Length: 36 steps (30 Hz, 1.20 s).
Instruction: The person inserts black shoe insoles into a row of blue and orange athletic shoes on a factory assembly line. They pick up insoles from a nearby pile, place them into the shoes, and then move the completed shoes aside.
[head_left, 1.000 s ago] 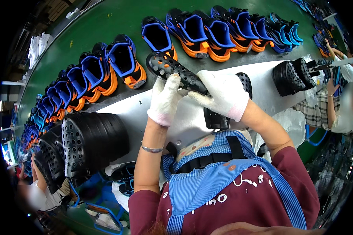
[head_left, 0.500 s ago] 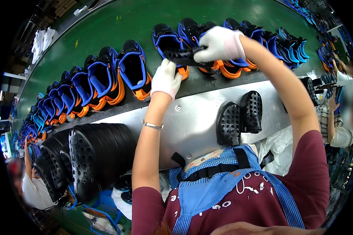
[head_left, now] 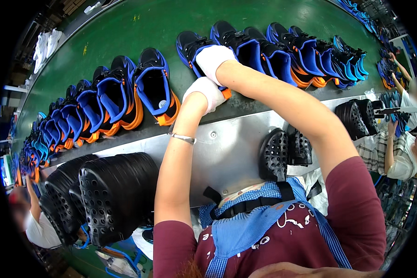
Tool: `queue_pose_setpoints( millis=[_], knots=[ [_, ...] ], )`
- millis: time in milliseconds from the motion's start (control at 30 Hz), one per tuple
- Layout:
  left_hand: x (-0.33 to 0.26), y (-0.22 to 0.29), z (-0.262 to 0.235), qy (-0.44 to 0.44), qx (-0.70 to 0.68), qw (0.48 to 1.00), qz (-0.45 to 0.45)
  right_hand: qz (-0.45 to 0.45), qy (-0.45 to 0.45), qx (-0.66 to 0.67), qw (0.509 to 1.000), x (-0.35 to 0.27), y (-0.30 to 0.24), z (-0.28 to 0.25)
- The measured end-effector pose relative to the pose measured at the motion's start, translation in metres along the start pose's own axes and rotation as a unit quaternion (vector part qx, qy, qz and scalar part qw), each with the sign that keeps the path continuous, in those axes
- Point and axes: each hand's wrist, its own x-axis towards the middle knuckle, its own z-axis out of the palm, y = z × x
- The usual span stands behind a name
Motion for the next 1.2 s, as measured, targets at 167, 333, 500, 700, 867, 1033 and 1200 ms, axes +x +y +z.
queue_pose_setpoints(
  millis=[167, 333, 500, 700, 867, 1033, 1200],
  knots=[
    [0.003, 0.003, -0.015, -0.063, 0.040, 0.997, -0.031, 0.029, 0.009, 0.108, 0.994, 0.023, 0.003, 0.007],
    [0.008, 0.007, -0.016, -0.089, 0.090, 0.991, -0.036, 0.040, 0.025, 0.145, 0.988, 0.042, 0.001, 0.024],
    [0.011, 0.000, -0.018, -0.101, 0.104, 0.989, -0.034, -0.044, 0.006, 0.093, 0.995, 0.049, 0.005, 0.027],
    [0.009, -0.016, -0.007, -0.044, 0.011, 0.999, -0.016, -0.011, 0.026, 0.040, 0.999, 0.036, -0.004, 0.024],
    [0.012, -0.007, -0.016, -0.026, 0.038, 0.998, -0.034, 0.004, 0.056, 0.066, 0.996, 0.054, 0.009, 0.032],
    [0.010, -0.005, -0.012, -0.040, 0.044, 0.997, -0.048, -0.007, 0.068, 0.089, 0.994, 0.039, 0.010, 0.027],
    [-0.001, -0.033, -0.018, 0.002, -0.039, 0.999, -0.038, -0.108, 0.073, 0.194, 0.972, -0.042, 0.032, 0.004]
  ],
)
